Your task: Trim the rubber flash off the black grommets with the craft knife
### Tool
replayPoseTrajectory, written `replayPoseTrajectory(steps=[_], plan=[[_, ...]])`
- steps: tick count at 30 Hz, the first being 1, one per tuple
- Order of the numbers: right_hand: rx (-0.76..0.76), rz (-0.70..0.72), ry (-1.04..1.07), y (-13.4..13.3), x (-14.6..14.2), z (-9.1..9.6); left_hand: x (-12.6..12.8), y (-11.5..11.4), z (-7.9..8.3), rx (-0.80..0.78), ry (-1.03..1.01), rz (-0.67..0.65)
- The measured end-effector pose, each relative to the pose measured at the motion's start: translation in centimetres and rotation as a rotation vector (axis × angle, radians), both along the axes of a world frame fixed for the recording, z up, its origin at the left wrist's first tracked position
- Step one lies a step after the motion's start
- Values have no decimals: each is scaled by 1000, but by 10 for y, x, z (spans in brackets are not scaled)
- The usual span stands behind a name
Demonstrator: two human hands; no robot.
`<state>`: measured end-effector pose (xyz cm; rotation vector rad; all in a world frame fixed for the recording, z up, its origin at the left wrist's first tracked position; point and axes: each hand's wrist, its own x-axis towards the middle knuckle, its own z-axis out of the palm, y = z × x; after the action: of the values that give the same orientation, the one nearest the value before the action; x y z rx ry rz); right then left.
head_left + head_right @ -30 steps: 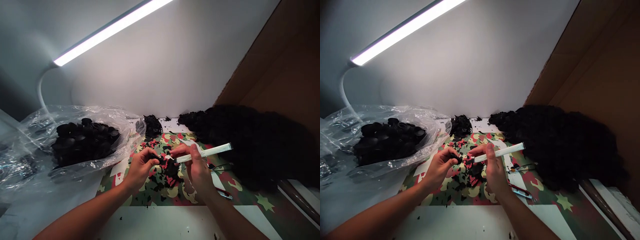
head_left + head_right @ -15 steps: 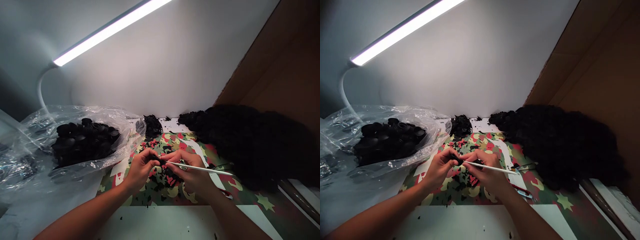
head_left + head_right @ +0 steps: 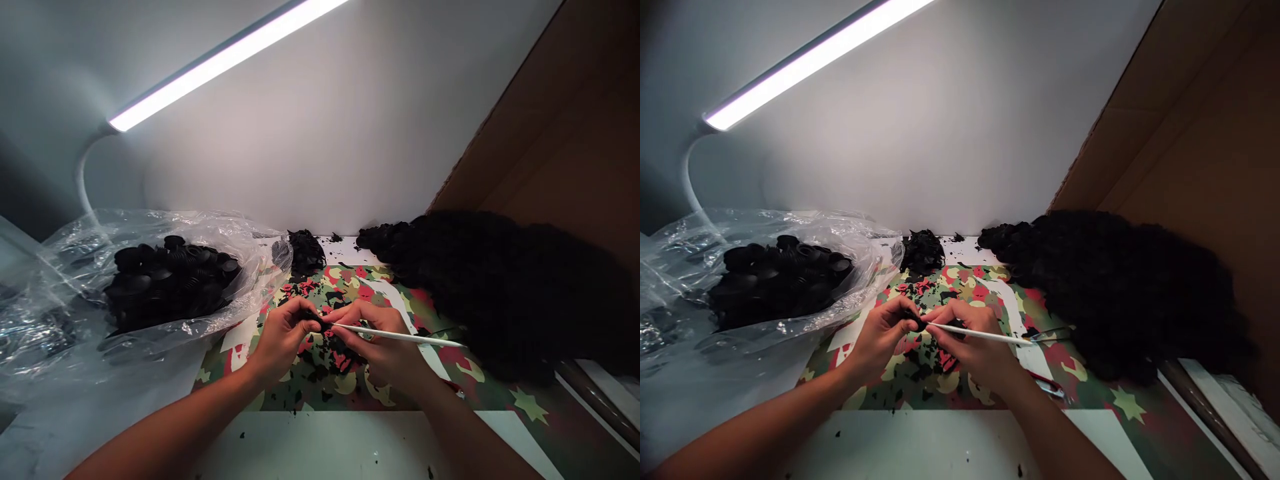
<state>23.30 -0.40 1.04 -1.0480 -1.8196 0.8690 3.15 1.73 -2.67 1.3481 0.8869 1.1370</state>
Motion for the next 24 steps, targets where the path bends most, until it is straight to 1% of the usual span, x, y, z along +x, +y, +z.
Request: replayPoseTrajectory(steps=[5, 9, 12, 14, 17, 20, 24], plan=[[107, -37, -67, -4, -7, 0, 2, -1, -2, 0, -4, 25], [210, -168, -98, -8, -20, -8, 3, -1, -6, 11, -16, 71], [280, -244, -86, -8, -26, -12, 3, -1, -6, 20, -18, 76], [235, -276, -70, -7, -25, -11, 3, -1, -3, 26, -21, 71], [79, -286, -3, -5, -19, -7, 3, -1, 2, 26, -40, 56], [-12, -226, 91, -2, -14, -4, 2, 0, 5, 18, -71, 39], [-43, -134, 133, 0, -10, -5, 1, 2, 5, 20, -64, 54]])
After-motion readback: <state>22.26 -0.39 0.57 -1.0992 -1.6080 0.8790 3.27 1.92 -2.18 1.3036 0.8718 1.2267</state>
